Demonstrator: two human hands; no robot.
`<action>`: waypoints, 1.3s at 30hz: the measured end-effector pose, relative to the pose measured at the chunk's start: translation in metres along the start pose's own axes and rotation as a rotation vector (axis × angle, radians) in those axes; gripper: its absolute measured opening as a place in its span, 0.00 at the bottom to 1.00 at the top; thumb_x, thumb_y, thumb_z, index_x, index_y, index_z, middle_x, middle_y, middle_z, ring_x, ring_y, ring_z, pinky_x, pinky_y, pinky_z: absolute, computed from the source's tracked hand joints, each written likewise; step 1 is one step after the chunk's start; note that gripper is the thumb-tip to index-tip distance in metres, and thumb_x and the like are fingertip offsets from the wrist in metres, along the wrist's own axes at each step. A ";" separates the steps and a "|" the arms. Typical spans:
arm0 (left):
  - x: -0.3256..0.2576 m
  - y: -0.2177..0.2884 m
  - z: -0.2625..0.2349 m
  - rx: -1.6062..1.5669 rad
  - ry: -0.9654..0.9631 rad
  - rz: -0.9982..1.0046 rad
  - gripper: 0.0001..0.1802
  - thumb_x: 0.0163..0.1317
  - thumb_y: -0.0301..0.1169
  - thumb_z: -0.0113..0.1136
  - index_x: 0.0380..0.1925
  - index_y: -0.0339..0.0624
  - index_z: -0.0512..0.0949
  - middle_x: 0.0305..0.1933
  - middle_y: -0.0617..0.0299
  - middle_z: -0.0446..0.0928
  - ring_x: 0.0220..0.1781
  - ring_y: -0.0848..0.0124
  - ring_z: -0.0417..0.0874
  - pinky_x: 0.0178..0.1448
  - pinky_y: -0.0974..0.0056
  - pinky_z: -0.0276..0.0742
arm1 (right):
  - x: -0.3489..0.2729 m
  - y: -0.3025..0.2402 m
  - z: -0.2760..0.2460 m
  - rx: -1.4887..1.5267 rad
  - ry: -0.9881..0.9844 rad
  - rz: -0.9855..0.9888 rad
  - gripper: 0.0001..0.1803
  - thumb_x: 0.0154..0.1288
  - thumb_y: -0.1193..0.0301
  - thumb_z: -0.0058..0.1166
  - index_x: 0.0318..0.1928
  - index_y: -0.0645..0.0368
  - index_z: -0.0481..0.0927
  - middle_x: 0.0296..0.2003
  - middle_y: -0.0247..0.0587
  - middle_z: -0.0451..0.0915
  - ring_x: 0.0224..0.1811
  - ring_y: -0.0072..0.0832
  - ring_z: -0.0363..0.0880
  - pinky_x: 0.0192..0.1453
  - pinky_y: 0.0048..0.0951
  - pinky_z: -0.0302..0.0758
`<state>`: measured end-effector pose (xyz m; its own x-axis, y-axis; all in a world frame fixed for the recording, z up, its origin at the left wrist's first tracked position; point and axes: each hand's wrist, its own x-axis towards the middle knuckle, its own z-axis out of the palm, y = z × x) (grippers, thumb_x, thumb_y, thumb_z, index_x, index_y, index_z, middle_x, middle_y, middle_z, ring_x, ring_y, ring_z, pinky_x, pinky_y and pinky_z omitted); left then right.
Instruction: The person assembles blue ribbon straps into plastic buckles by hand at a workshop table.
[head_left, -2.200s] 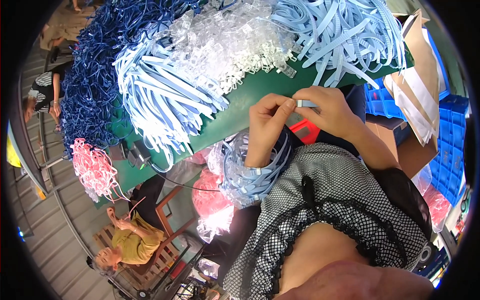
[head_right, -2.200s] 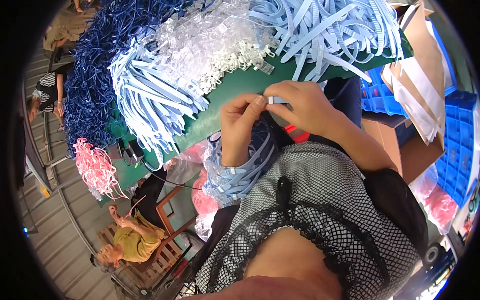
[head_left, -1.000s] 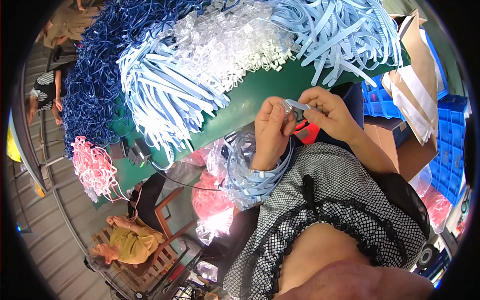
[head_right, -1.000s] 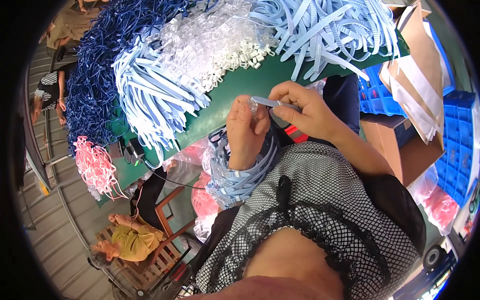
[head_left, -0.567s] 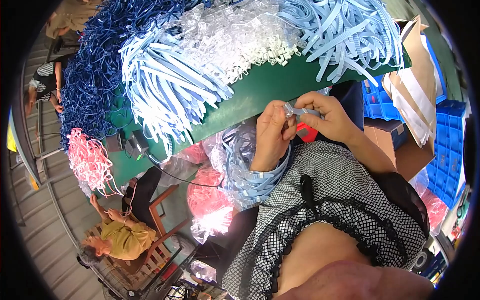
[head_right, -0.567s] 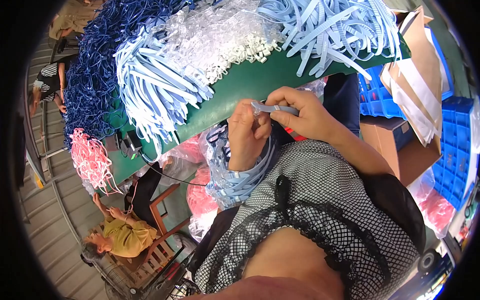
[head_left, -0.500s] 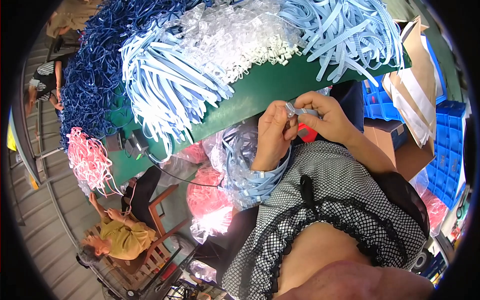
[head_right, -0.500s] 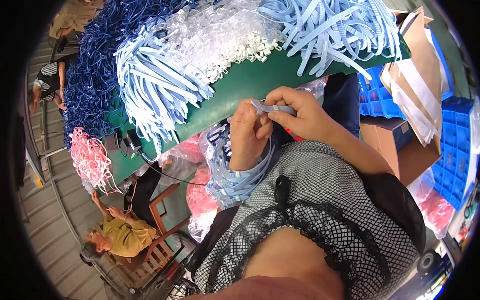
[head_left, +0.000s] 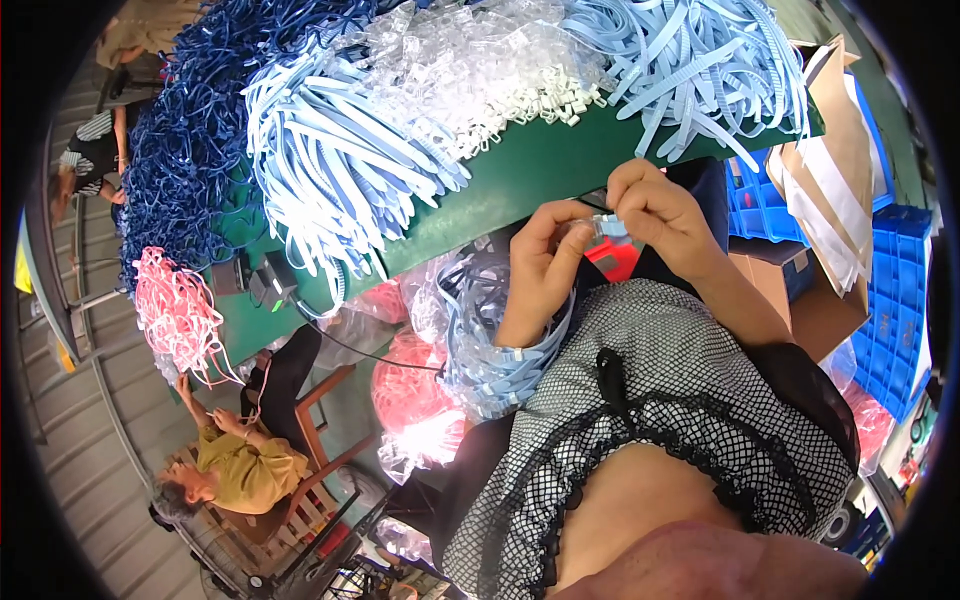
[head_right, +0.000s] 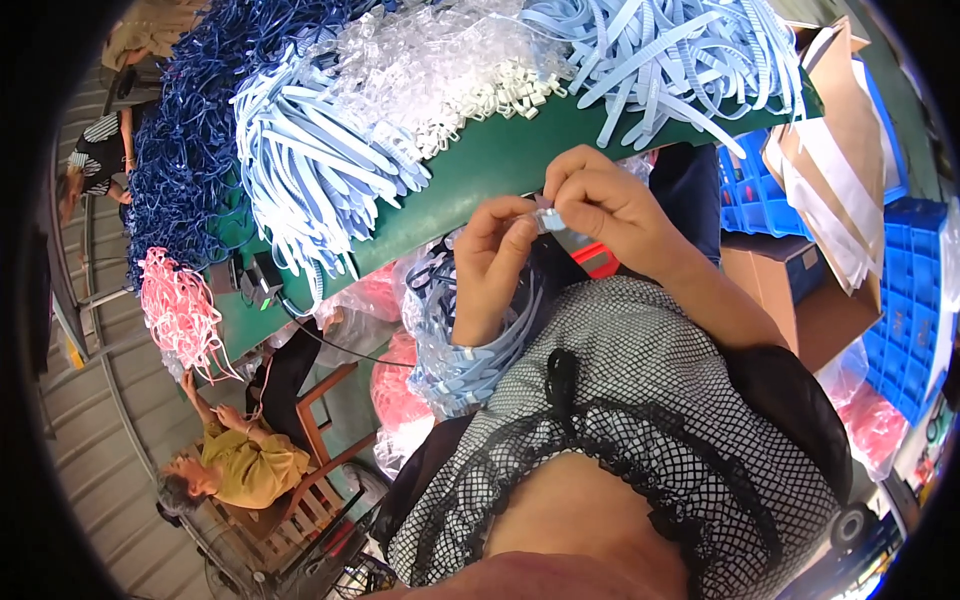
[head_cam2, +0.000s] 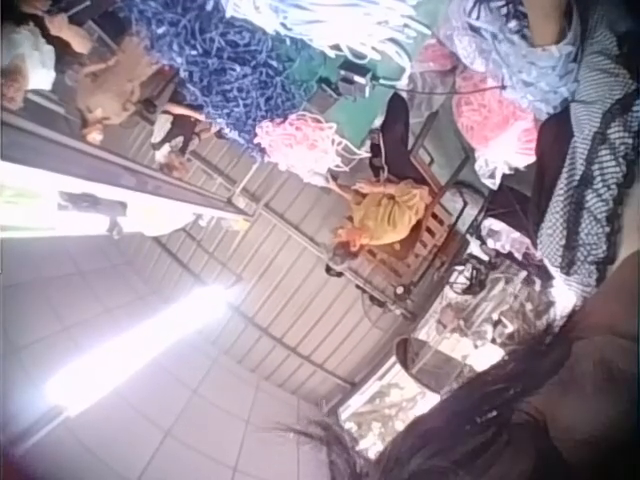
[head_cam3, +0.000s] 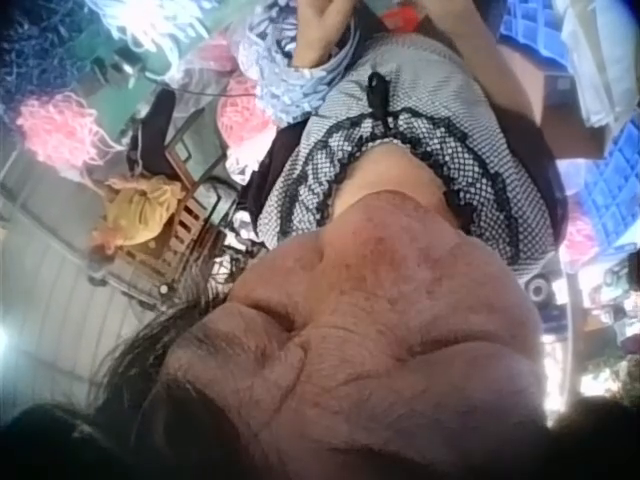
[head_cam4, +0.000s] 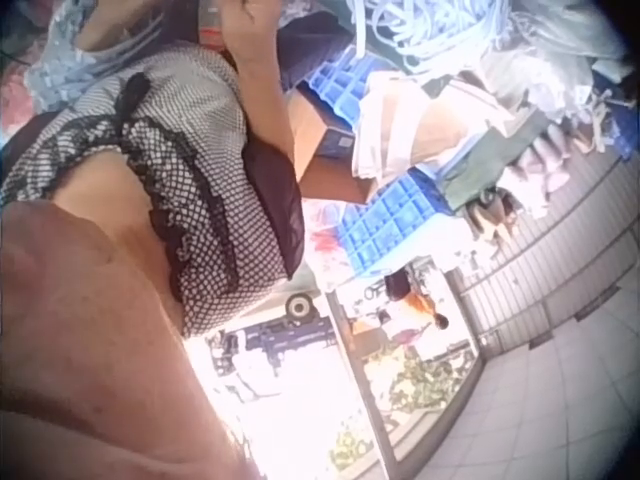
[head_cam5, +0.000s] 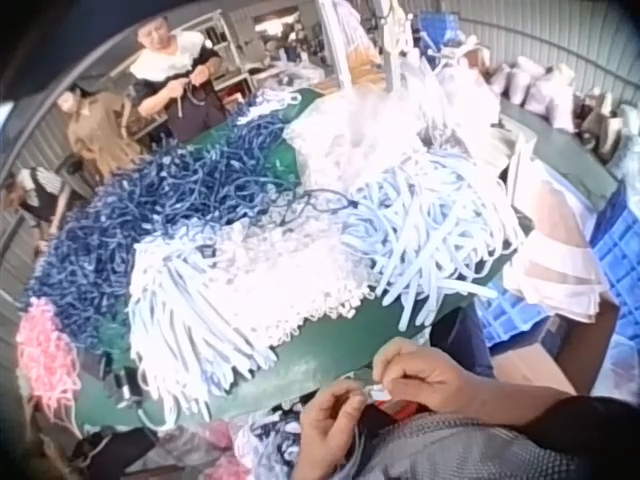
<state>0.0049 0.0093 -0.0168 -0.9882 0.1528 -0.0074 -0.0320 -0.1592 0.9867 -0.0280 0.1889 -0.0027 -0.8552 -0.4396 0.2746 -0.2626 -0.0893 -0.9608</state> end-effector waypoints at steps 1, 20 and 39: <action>0.000 0.002 0.000 0.024 -0.028 0.005 0.06 0.62 0.24 0.52 0.37 0.32 0.73 0.34 0.65 0.74 0.31 0.80 0.72 0.36 0.75 0.69 | 0.000 0.003 -0.002 0.001 0.002 0.001 0.06 0.63 0.73 0.49 0.30 0.61 0.72 0.37 0.36 0.69 0.38 0.21 0.69 0.39 0.23 0.66; 0.003 -0.006 -0.008 -0.576 -0.177 -0.282 0.05 0.60 0.28 0.50 0.31 0.37 0.69 0.32 0.61 0.72 0.30 0.76 0.72 0.36 0.73 0.66 | -0.002 0.010 0.006 -0.248 -0.023 -0.026 0.10 0.48 0.75 0.63 0.33 0.62 0.77 0.25 0.36 0.75 0.25 0.25 0.72 0.28 0.22 0.66; -0.007 -0.007 -0.013 -0.357 -0.141 -0.235 0.08 0.60 0.29 0.56 0.35 0.34 0.74 0.30 0.65 0.75 0.29 0.81 0.71 0.35 0.76 0.66 | 0.009 -0.003 0.009 -0.548 -0.045 -0.275 0.10 0.51 0.74 0.60 0.35 0.61 0.76 0.33 0.41 0.74 0.31 0.32 0.74 0.34 0.29 0.69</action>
<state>0.0096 -0.0038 -0.0255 -0.9187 0.3526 -0.1779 -0.3271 -0.4270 0.8430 -0.0309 0.1769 0.0018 -0.7068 -0.5038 0.4966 -0.6729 0.2623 -0.6916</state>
